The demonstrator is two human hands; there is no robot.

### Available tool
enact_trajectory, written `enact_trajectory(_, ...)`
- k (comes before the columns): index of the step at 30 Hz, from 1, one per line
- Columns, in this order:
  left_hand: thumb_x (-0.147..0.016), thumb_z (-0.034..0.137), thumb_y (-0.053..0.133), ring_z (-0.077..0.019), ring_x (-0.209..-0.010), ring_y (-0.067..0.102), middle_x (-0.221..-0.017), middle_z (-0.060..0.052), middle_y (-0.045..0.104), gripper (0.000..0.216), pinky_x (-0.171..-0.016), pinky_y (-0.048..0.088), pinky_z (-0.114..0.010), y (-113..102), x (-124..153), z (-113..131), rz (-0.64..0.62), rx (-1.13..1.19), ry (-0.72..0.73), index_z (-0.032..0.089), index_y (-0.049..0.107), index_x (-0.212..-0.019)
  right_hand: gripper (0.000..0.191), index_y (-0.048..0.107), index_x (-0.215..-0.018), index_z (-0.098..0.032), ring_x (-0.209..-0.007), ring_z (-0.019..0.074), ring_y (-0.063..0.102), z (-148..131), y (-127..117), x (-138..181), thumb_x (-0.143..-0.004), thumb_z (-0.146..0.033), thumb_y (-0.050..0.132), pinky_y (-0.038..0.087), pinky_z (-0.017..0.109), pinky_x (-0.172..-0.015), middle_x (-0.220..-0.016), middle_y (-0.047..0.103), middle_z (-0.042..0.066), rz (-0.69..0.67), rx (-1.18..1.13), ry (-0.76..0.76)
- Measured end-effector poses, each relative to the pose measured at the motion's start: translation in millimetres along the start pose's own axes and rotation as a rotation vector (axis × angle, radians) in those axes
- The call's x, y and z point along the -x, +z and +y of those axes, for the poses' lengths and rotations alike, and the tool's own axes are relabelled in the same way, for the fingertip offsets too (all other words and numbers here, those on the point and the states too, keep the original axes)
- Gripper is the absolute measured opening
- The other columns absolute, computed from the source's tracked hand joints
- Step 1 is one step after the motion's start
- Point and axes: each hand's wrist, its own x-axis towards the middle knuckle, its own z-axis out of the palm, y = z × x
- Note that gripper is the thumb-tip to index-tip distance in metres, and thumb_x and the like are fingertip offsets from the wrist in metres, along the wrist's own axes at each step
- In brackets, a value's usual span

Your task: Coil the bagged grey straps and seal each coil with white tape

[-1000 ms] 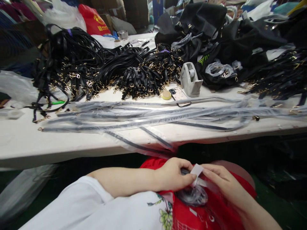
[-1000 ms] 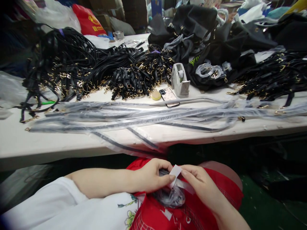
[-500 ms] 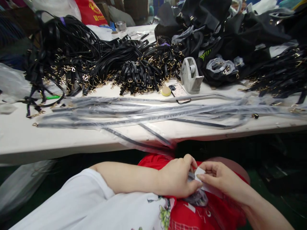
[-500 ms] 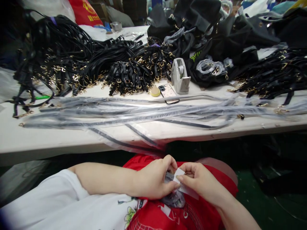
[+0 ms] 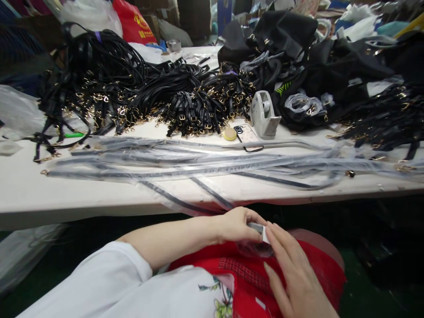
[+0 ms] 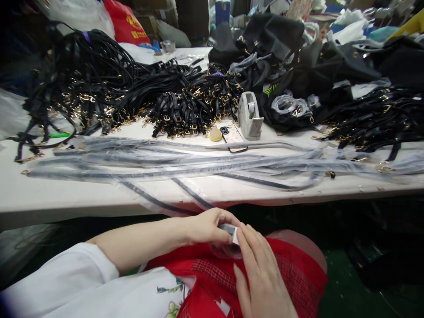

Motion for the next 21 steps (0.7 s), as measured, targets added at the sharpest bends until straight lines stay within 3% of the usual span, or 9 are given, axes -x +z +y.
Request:
enact_trajectory(2,-0.059,0.034,0.074,-0.0088,-0.056,0.048,-0.070,0.000,0.060,0.045,-0.053,0.037,-0.022,0,-2,11,-0.017,0.043,0.039,0.010,0.068,-0.096,0.064,0.030,-0.148,-0.002,-0.137,0.0350,0.039,-3,4,-3,-0.088,-0.018,0.045,0.050,0.051,-0.096,-0.148,0.040,0.022,0.079,0.105,-0.016)
enact_trajectory(7,-0.064,0.046,0.075,-0.0096,-0.057,0.047,-0.067,0.000,0.059,0.053,-0.056,0.038,-0.023,0,-4,24,0.022,-0.020,0.179,0.007,0.069,-0.099,0.075,0.023,-0.150,0.002,-0.134,0.0388,0.040,5,17,-21,-0.082,-0.016,0.047,0.041,0.055,-0.100,-0.145,0.043,0.026,0.237,0.244,-0.096)
enact_trajectory(12,-0.071,0.043,0.069,-0.0096,-0.058,0.045,-0.066,0.000,0.057,0.047,-0.056,0.036,-0.022,-15,-1,23,0.158,-0.159,0.285,0.006,0.072,-0.100,0.061,0.040,-0.144,-0.010,-0.131,0.0306,0.046,50,8,-61,-0.085,-0.018,0.051,0.032,0.047,-0.109,-0.136,0.057,0.016,0.310,0.177,-0.232)
enact_trajectory(14,-0.071,0.041,0.068,-0.0109,-0.061,0.048,-0.071,-0.002,0.061,0.047,-0.058,0.037,-0.023,-25,1,22,0.206,-0.172,0.292,0.007,0.072,-0.103,0.048,0.049,-0.137,-0.015,-0.127,0.0291,0.049,80,-6,-87,-0.090,-0.024,0.050,0.033,0.047,-0.108,-0.132,0.061,0.013,0.354,0.110,-0.148)
enact_trajectory(16,-0.072,0.043,0.069,-0.0128,-0.067,0.052,-0.079,-0.005,0.066,0.048,-0.063,0.041,-0.023,-35,2,18,0.225,-0.168,0.325,0.007,0.073,-0.104,0.039,0.056,-0.127,-0.018,-0.121,0.0297,0.054,111,-21,-117,-0.093,-0.035,0.049,0.038,0.048,-0.105,-0.126,0.064,0.013,0.400,0.017,0.040)
enact_trajectory(19,-0.071,0.054,0.072,-0.0128,-0.065,0.054,-0.081,-0.007,0.067,0.058,-0.063,0.043,-0.024,-52,1,11,0.227,-0.101,0.358,0.007,0.073,-0.104,0.043,0.064,-0.114,-0.019,-0.115,0.0300,0.059,151,-35,-169,-0.091,-0.049,0.045,0.043,0.048,-0.102,-0.119,0.068,0.012,0.343,-0.151,0.273)
enact_trajectory(21,-0.068,0.063,0.072,-0.0112,-0.058,0.052,-0.077,-0.007,0.067,0.066,-0.058,0.042,-0.023,-63,-1,7,0.182,-0.008,0.343,0.008,0.072,-0.104,0.047,0.065,-0.114,-0.017,-0.113,0.0304,0.060,169,-36,-205,-0.089,-0.051,0.043,0.044,0.047,-0.101,-0.118,0.068,0.014,0.325,-0.209,0.348)
